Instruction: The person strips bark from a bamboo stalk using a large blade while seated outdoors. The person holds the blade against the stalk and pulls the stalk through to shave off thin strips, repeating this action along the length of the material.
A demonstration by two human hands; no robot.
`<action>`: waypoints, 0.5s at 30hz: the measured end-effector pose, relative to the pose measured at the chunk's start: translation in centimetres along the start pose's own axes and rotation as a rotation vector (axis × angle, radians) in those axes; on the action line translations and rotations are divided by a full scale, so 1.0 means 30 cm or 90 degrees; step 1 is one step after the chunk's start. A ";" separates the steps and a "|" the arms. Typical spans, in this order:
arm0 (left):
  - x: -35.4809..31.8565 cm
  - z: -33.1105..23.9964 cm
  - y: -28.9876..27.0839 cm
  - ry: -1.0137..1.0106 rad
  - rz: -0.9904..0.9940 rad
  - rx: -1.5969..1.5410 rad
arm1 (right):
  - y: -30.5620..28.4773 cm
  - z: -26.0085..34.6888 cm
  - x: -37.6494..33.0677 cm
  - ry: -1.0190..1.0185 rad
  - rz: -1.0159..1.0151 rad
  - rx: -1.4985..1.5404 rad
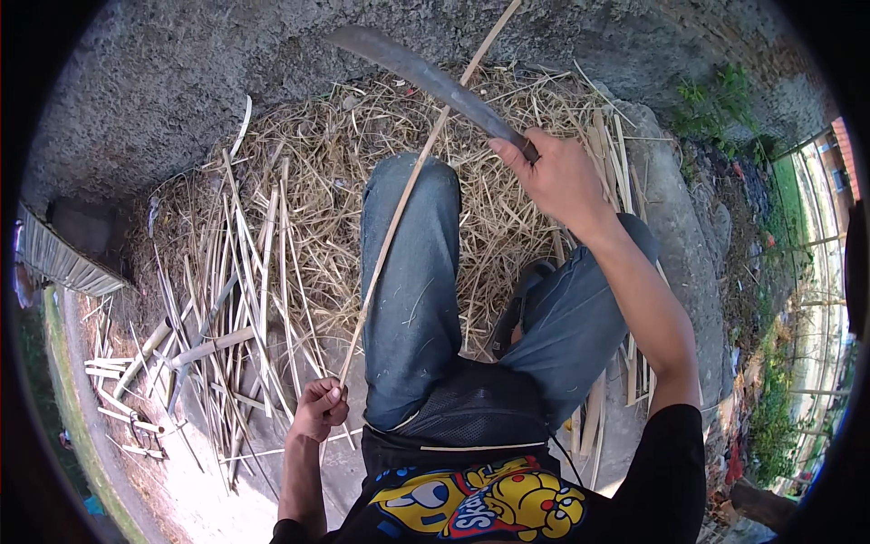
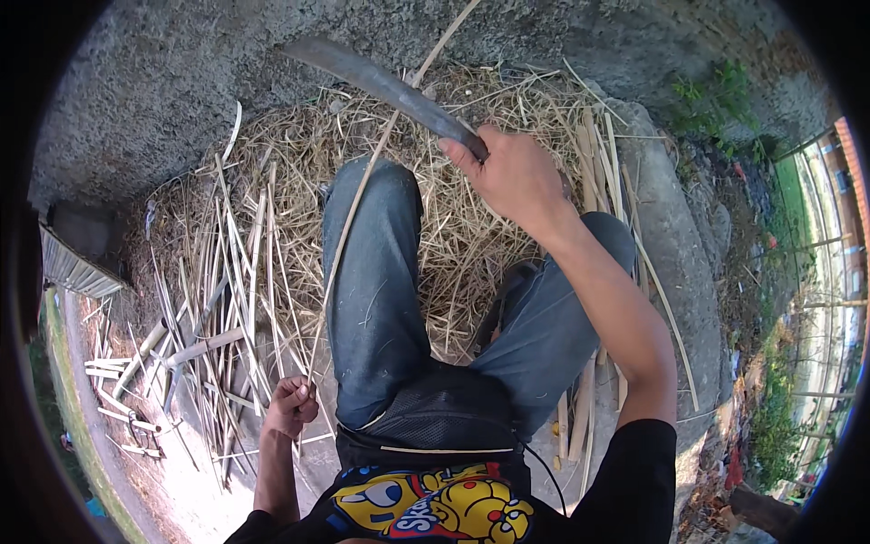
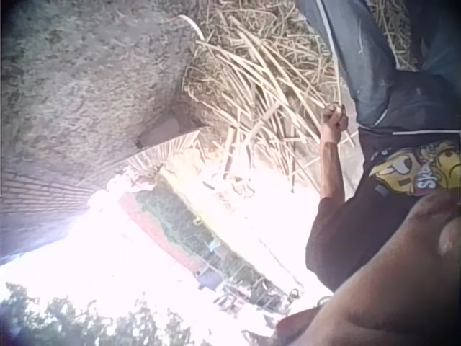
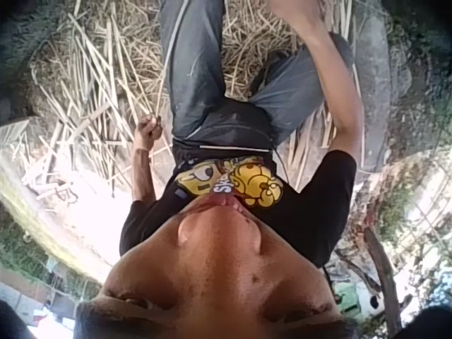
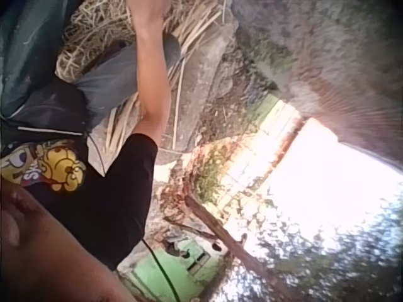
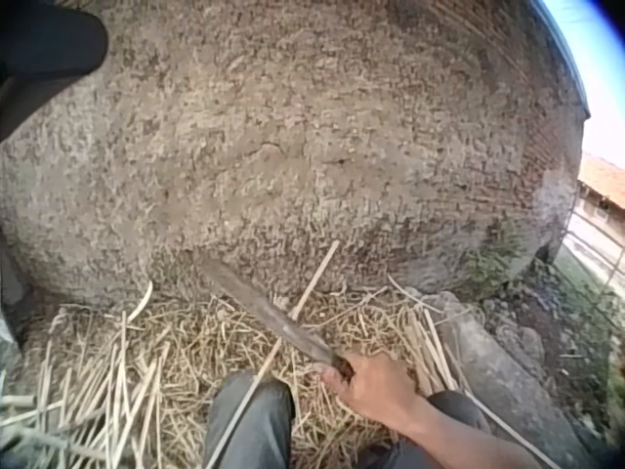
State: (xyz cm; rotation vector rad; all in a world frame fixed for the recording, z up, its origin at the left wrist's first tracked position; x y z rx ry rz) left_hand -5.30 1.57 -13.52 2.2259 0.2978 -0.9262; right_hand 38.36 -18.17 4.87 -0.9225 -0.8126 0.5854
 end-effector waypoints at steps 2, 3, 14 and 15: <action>0.006 0.000 -0.006 -0.009 0.001 -0.009 | 0.046 0.122 -0.063 -0.097 0.053 -0.011; 0.004 0.005 -0.009 -0.020 0.003 -0.016 | 0.090 0.181 -0.104 -0.161 0.090 -0.007; -0.008 0.101 -0.118 -0.026 0.022 -0.018 | -0.018 -0.088 0.021 0.020 -0.029 0.016; -0.007 0.112 -0.127 -0.026 0.013 -0.010 | -0.043 -0.153 0.052 0.017 -0.032 0.011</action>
Point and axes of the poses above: each hand's wrist, its own x-axis towards the middle knuckle, its own y-axis out of the palm, z = x × y, the point moved 6 cm from there along x, towards the middle knuckle, and after that the axes turned 15 degrees about -y, right-handed, at the moved point
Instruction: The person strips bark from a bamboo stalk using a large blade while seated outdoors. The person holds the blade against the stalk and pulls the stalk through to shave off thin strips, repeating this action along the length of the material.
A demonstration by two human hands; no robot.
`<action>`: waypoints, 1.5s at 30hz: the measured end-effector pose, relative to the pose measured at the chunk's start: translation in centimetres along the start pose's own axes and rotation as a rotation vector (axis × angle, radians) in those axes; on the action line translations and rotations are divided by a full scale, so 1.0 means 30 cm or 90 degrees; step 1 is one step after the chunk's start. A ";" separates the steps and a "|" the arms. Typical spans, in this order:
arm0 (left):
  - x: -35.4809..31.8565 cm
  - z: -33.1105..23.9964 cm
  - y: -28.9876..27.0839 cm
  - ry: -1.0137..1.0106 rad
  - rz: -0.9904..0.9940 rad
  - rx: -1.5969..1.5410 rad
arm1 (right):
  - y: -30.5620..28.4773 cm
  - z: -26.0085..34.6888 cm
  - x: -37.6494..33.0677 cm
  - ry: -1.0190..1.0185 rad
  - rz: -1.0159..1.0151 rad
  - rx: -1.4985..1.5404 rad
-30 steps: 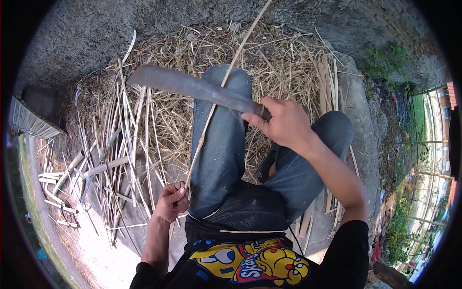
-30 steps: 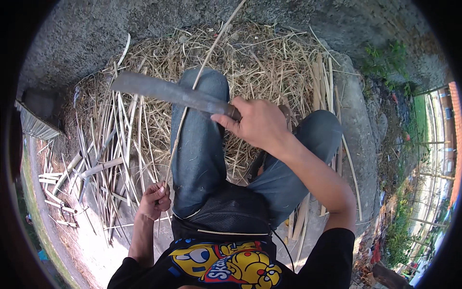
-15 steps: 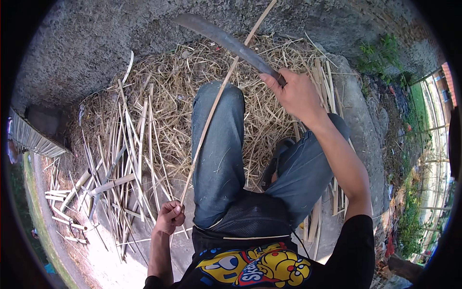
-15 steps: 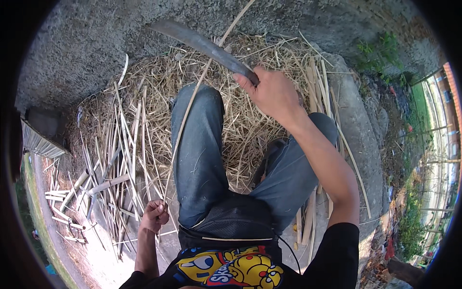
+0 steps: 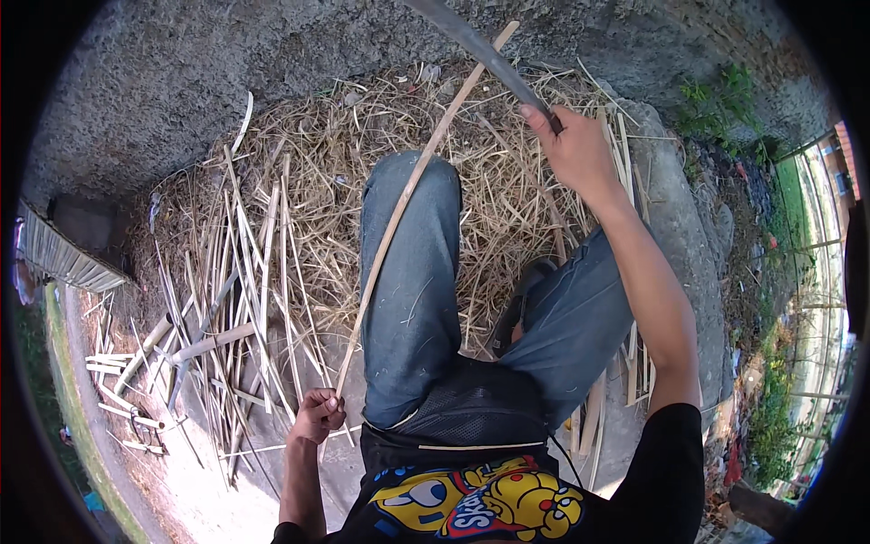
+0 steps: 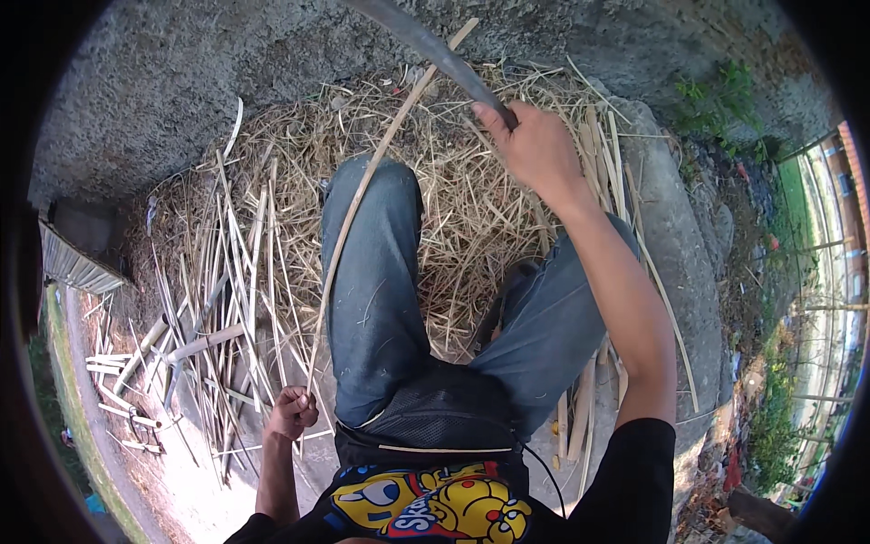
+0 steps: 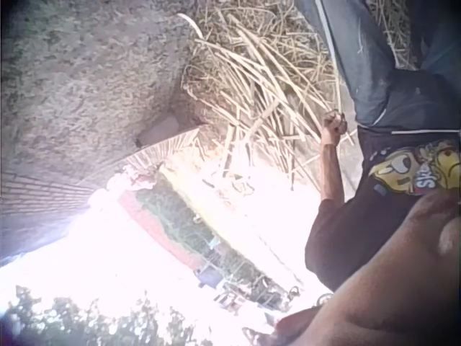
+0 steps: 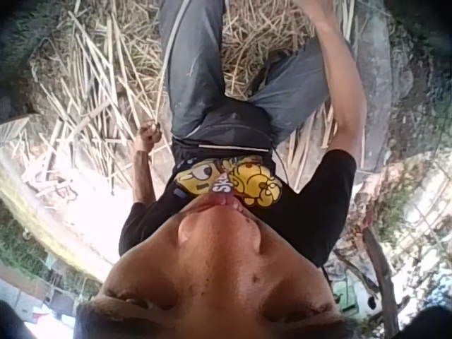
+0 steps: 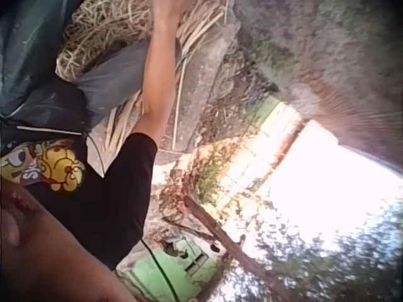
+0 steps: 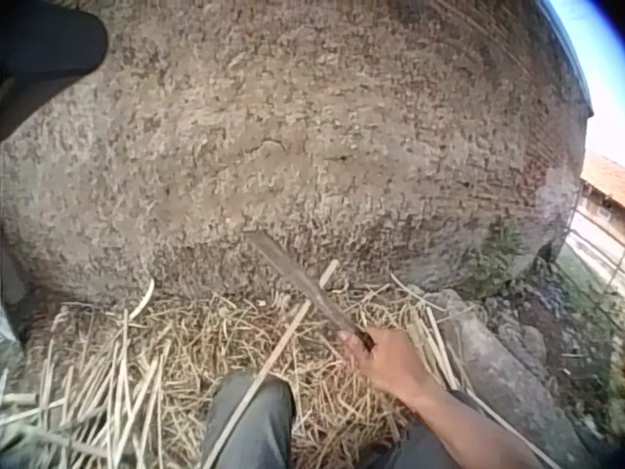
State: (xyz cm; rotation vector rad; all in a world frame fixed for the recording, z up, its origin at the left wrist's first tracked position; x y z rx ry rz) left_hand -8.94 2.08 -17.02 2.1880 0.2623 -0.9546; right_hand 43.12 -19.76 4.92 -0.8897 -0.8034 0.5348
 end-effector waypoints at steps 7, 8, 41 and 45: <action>-0.008 -0.009 0.005 -0.032 0.017 0.023 | 0.048 0.109 -0.109 -0.019 0.044 0.086; -0.004 -0.011 0.007 -0.038 0.035 0.019 | 0.069 0.181 -0.142 -0.064 0.081 0.065; -0.342 -1.025 0.596 1.158 -0.517 0.095 | -0.026 -0.294 -0.126 0.347 -0.263 0.680; -0.275 -1.054 0.760 1.095 -0.291 0.133 | -0.029 -0.287 -0.126 0.317 -0.210 0.613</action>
Point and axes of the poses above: each hand's wrist, its own x-axis towards the middle knuckle, its own y-axis out of the palm, z = x × y, the point moved 6 cm from there along x, towards the middle knuckle, and after that the axes turned 15 degrees about -y, right-handed, at the moved point
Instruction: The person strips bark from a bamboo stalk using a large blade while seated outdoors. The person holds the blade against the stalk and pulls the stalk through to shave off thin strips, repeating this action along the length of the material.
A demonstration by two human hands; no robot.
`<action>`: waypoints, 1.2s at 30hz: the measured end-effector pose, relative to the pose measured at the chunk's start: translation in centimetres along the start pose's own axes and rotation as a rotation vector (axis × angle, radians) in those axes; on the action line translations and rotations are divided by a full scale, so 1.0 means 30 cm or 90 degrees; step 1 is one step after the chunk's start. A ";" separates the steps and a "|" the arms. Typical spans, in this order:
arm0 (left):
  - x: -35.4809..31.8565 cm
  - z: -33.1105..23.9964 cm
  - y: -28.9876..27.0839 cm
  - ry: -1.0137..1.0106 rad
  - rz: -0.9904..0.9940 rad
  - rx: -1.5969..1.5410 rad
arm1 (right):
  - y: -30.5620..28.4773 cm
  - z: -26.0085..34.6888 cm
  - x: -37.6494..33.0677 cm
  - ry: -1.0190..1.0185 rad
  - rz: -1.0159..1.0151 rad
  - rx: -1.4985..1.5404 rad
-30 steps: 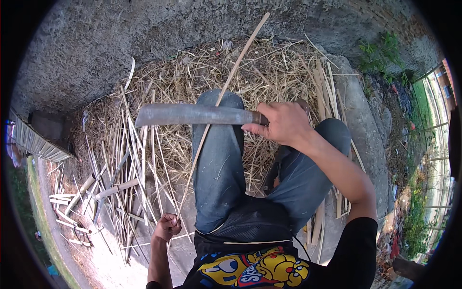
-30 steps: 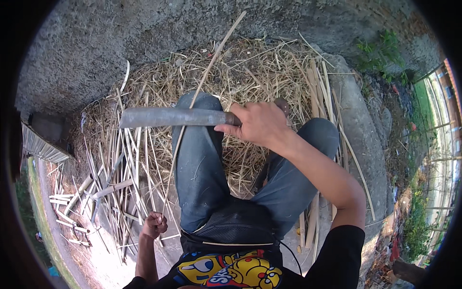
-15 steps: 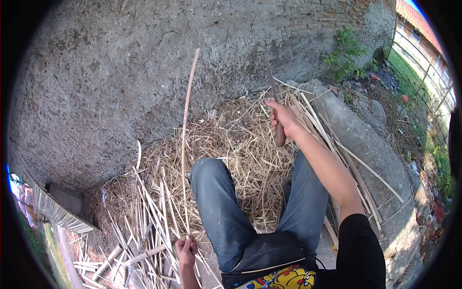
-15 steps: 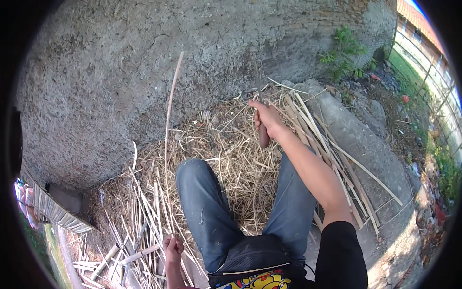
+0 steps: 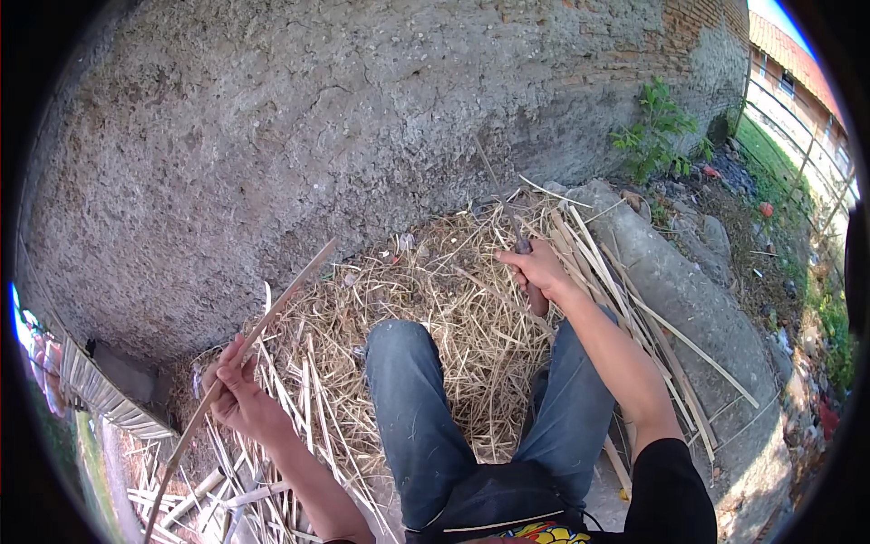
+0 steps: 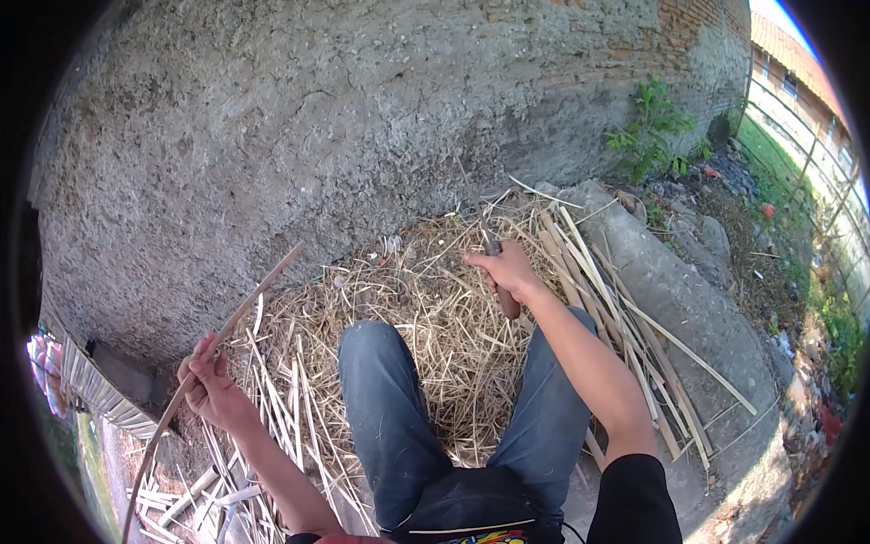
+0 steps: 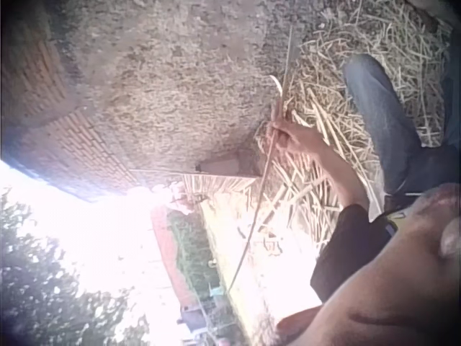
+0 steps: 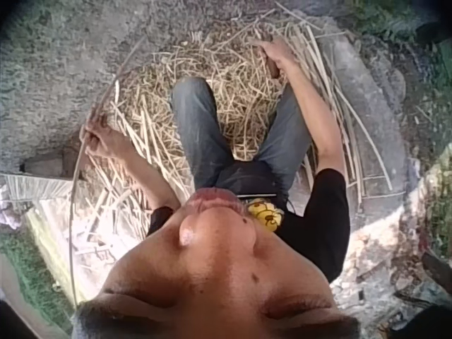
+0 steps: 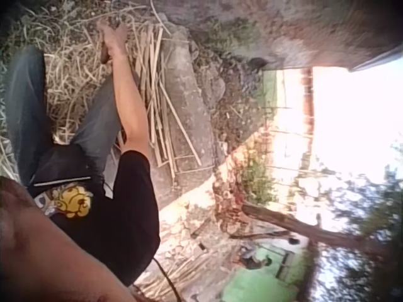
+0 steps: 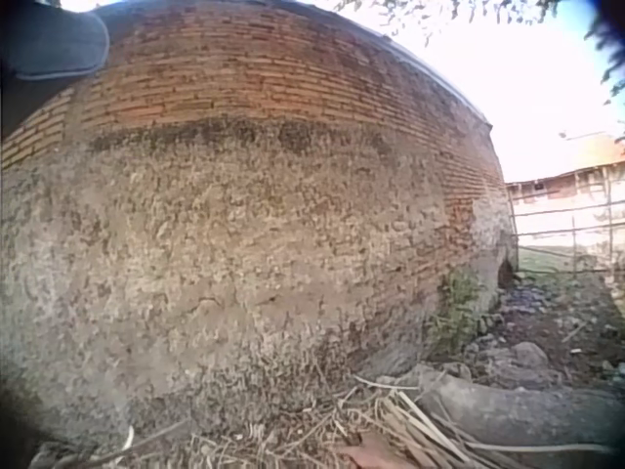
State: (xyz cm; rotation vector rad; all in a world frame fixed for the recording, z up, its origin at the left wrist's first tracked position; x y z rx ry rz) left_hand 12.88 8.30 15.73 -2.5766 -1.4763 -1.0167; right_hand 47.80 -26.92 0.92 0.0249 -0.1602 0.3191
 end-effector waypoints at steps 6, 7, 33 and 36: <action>-0.231 0.317 0.219 -0.243 0.052 -0.231 | 0.085 0.040 -0.085 0.045 0.147 0.154; -0.265 0.334 0.257 -0.278 0.082 -0.233 | 0.109 0.046 -0.118 0.065 0.157 0.154; -0.370 0.223 -0.157 -0.189 0.426 0.715 | 0.030 -0.063 -0.101 0.058 -0.044 0.509; -0.489 0.305 -0.230 -0.652 0.551 0.525 | 0.065 -0.039 -0.125 0.074 -0.046 0.446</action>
Point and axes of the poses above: each hand's wrist, its own x-axis towards the middle knuckle, its own y-axis out of the palm, z = x × y, the point moved 6 cm from there along x, towards the middle knuckle, and after that the axes turned 15 degrees about -y, right-handed, at the moved point
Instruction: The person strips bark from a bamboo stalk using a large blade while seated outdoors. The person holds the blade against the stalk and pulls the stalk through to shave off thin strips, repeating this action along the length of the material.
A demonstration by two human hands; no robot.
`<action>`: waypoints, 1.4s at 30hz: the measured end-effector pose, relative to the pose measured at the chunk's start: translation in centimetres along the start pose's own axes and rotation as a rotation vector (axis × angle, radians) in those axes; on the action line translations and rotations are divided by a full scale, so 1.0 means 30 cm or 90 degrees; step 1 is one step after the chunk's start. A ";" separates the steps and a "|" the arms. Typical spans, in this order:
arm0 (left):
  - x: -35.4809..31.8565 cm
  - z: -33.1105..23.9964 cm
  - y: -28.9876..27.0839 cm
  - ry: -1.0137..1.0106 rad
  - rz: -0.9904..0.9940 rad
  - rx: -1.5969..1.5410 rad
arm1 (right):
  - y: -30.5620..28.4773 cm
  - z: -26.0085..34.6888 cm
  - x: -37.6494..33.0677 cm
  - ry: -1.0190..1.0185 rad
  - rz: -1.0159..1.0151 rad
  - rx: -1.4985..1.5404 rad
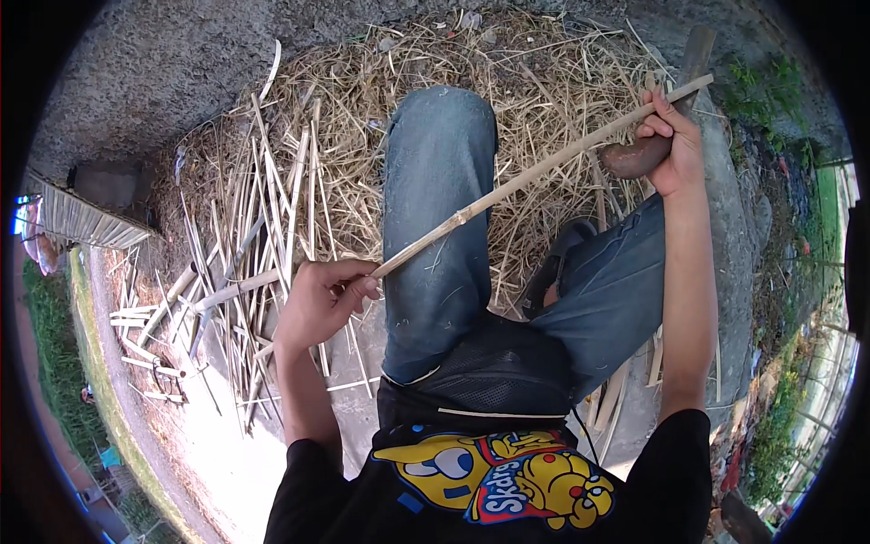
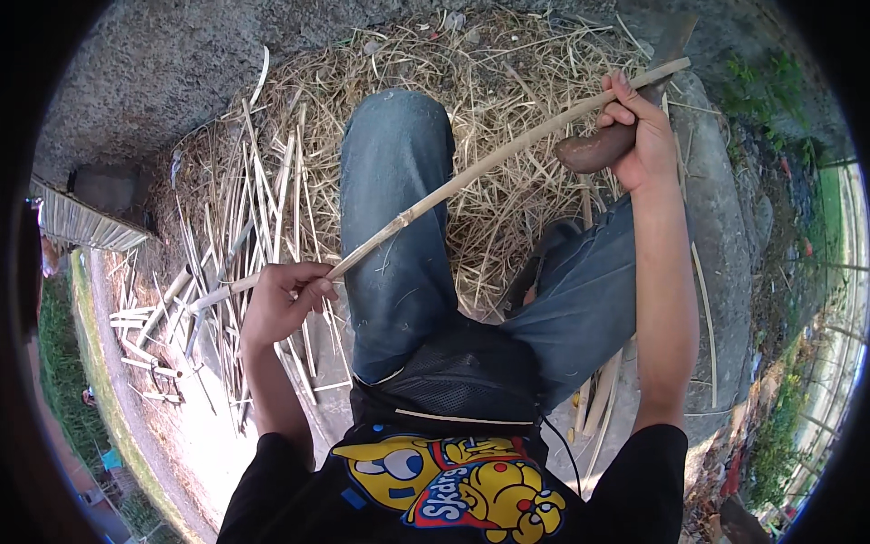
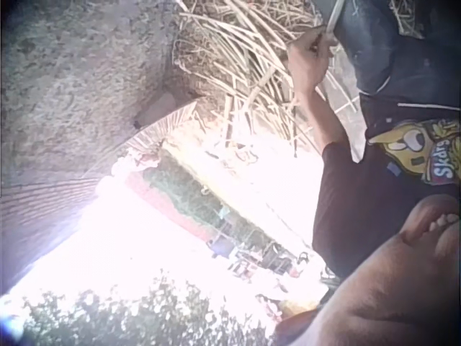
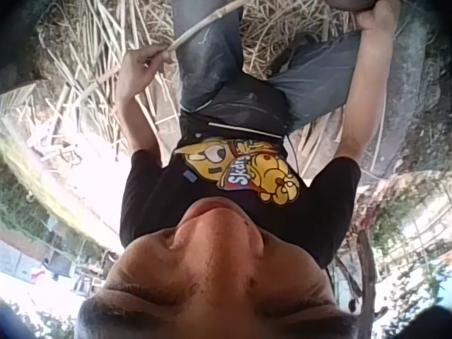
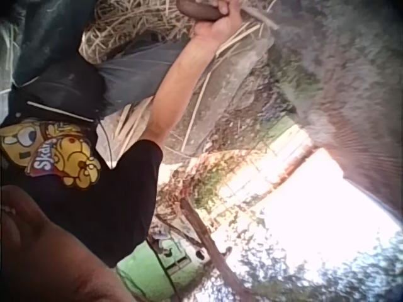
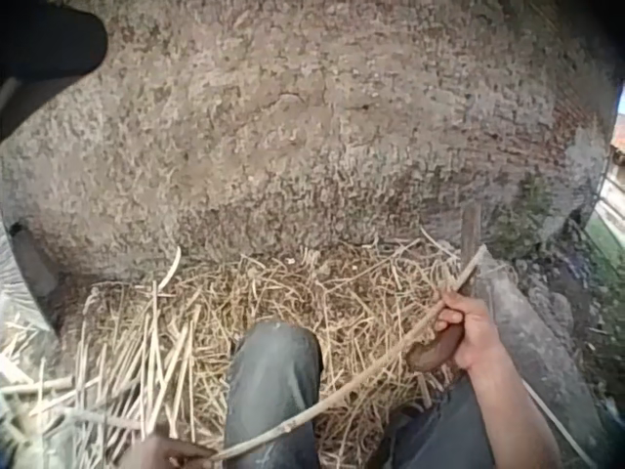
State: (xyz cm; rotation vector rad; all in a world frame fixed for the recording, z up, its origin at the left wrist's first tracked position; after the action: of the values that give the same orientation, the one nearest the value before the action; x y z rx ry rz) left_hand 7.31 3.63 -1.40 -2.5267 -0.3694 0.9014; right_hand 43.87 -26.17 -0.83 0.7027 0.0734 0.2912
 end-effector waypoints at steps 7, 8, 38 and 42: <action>-0.012 -0.054 -0.036 0.089 -0.347 -0.086 | 0.059 -0.015 -0.078 -0.052 -0.014 -0.241; 0.001 -0.062 -0.019 0.090 -0.349 -0.091 | 0.058 -0.015 -0.101 -0.072 -0.026 -0.304; -0.027 -0.148 0.145 0.275 -0.497 0.012 | 0.430 -0.153 -0.164 -0.426 0.493 -1.150; -0.021 -0.117 0.158 0.230 -0.474 0.017 | 0.365 -0.034 -0.039 -0.278 0.376 -1.136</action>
State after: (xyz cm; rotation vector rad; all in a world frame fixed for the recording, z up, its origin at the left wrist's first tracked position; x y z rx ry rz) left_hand 9.60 -1.83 -0.89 -2.1762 -1.0615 0.1588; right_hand 39.95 -17.95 5.44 -1.0329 -0.7540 0.6050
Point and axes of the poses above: each hand's wrist, its own x-axis towards the middle knuckle, its own y-axis out of the palm, z = x × y, the point moved 6 cm from there along x, towards the middle knuckle, and after that the axes turned 15 degrees about -y, right-handed, at the moved point
